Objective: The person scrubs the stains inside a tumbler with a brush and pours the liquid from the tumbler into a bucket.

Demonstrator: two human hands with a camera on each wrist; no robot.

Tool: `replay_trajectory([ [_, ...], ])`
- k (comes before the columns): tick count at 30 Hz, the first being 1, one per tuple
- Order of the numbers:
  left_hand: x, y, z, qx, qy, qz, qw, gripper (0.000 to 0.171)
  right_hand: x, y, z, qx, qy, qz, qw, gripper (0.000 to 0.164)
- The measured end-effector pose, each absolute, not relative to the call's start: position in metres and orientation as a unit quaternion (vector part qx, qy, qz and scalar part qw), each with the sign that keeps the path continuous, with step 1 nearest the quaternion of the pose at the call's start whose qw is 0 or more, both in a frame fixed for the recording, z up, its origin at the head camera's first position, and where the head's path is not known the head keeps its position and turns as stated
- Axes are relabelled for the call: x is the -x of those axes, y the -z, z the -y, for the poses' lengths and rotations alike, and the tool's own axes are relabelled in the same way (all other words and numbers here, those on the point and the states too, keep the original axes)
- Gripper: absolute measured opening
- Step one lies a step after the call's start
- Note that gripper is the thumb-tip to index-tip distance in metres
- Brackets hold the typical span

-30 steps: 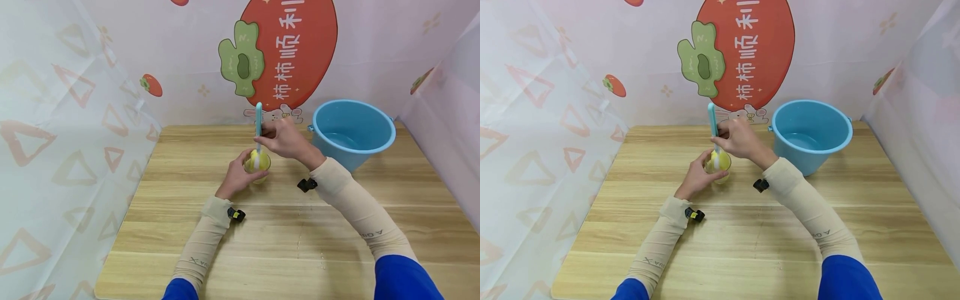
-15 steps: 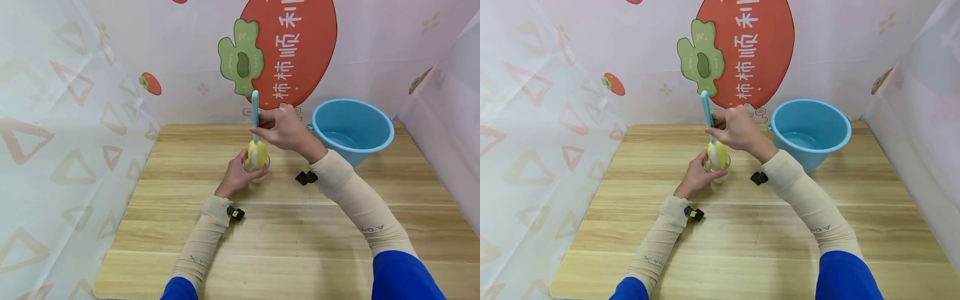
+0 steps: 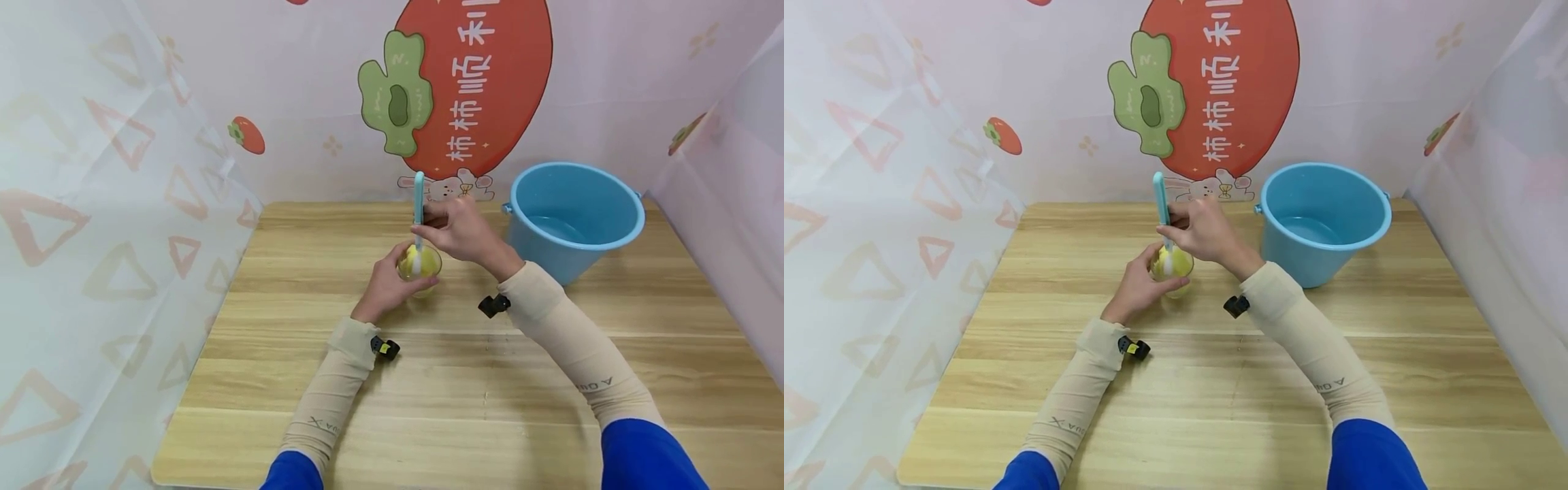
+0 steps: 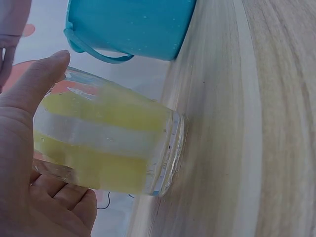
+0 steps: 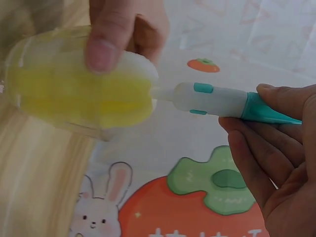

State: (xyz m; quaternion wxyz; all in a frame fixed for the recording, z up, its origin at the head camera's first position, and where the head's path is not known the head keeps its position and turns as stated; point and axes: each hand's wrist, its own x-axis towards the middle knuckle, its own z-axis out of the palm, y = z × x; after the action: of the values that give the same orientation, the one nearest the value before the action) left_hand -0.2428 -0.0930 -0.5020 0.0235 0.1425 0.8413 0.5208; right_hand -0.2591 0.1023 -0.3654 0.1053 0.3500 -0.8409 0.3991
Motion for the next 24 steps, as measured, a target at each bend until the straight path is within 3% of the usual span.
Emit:
replay_trajectory([
  [7, 0.243, 0.505, 0.094, -0.147, -0.527, -0.837, 0.022, 0.093, 0.257, 0.338, -0.101, -0.368, -0.391, 0.831, 0.146, 0.024],
  [13, 0.241, 0.505, 0.094, -0.151, -0.533, -0.832, 0.023, 0.076, 0.254, 0.324, -0.099, -0.367, -0.396, 0.829, 0.143, 0.027],
  [19, 0.242, 0.503, 0.094, -0.162, -0.529, -0.833, 0.012, 0.071, 0.257, 0.332, -0.096, -0.37, -0.374, 0.839, 0.143, 0.018],
  [24, 0.242, 0.502, 0.093, -0.161, -0.532, -0.831, 0.016, 0.079, 0.262, 0.353, -0.096, -0.365, -0.396, 0.833, 0.122, 0.012],
])
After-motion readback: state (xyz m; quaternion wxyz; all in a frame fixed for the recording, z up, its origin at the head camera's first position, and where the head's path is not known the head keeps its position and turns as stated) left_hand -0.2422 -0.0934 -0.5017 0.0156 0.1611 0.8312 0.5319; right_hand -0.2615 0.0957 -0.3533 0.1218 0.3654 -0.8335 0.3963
